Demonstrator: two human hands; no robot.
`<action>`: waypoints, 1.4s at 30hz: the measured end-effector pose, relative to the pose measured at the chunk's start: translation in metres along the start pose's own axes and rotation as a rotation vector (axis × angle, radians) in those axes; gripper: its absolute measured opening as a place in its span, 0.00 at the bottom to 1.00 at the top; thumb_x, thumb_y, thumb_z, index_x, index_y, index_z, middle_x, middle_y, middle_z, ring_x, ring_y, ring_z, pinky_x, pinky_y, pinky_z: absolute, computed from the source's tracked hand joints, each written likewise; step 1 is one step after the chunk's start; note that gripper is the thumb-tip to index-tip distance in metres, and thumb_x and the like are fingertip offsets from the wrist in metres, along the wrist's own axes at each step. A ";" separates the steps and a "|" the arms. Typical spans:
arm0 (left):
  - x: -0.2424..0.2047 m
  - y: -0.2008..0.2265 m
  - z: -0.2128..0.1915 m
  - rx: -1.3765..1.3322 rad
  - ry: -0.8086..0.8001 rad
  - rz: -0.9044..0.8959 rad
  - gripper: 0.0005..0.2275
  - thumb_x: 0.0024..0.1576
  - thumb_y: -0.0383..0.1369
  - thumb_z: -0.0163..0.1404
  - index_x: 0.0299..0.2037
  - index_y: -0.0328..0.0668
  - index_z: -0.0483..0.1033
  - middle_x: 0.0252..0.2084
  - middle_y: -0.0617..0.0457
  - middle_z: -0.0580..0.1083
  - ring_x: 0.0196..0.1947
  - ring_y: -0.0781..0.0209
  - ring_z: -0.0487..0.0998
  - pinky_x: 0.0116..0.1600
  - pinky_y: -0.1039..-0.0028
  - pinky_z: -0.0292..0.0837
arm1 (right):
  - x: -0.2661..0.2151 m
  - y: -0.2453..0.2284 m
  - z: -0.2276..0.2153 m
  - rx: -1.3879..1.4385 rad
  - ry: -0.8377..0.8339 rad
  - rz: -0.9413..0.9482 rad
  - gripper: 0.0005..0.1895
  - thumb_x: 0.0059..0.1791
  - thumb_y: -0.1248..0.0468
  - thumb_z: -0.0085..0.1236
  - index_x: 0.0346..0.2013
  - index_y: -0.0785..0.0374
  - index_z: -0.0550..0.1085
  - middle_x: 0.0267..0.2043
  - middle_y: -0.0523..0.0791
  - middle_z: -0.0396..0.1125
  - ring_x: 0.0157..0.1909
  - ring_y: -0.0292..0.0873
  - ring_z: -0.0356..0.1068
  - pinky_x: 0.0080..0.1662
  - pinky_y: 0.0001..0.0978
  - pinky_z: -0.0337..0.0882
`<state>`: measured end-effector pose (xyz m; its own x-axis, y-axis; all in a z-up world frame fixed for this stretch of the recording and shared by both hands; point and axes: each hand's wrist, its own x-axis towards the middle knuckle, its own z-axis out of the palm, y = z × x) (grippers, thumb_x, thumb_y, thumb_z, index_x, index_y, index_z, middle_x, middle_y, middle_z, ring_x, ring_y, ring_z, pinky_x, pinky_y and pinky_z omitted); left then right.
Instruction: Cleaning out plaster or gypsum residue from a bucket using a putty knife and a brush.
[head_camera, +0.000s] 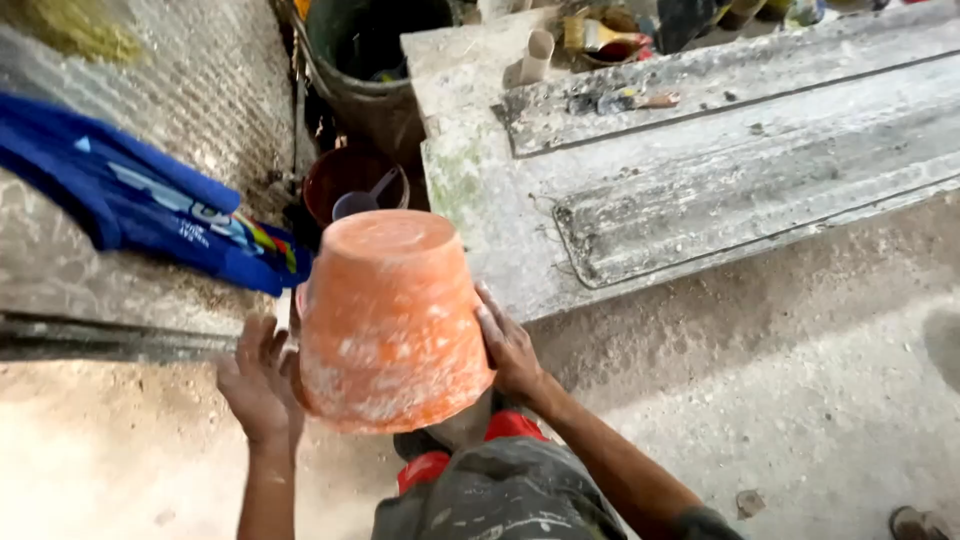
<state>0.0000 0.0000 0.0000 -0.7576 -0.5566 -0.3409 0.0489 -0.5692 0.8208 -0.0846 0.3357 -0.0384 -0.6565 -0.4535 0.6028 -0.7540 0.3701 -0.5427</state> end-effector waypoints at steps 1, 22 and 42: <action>0.004 -0.002 -0.016 0.003 0.021 -0.004 0.31 0.61 0.59 0.28 0.65 0.51 0.68 0.63 0.57 0.69 0.56 0.62 0.66 0.57 0.73 0.58 | 0.020 -0.019 0.000 0.015 -0.015 0.004 0.25 0.55 0.67 0.49 0.68 0.64 0.60 0.74 0.61 0.54 0.70 0.63 0.65 0.61 0.45 0.72; -0.024 0.081 -0.025 0.379 -0.365 0.069 0.34 0.62 0.53 0.23 0.73 0.39 0.53 0.74 0.46 0.59 0.72 0.51 0.59 0.72 0.62 0.53 | 0.050 -0.051 0.073 0.117 -0.053 0.101 0.37 0.49 0.62 0.59 0.70 0.67 0.59 0.65 0.58 0.64 0.59 0.61 0.70 0.56 0.47 0.72; 0.002 -0.146 0.151 0.329 -0.176 -0.633 0.25 0.60 0.31 0.48 0.68 0.44 0.57 0.49 0.38 0.69 0.32 0.47 0.75 0.35 0.61 0.73 | 0.031 0.087 -0.057 0.773 -0.051 1.613 0.16 0.53 0.59 0.50 0.38 0.74 0.73 0.24 0.53 0.67 0.16 0.44 0.65 0.20 0.33 0.67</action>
<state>-0.1073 0.1732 -0.0510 -0.6704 -0.0600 -0.7396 -0.6102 -0.5225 0.5955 -0.1723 0.3998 -0.0336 -0.6472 -0.0914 -0.7569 0.7595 0.0093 -0.6505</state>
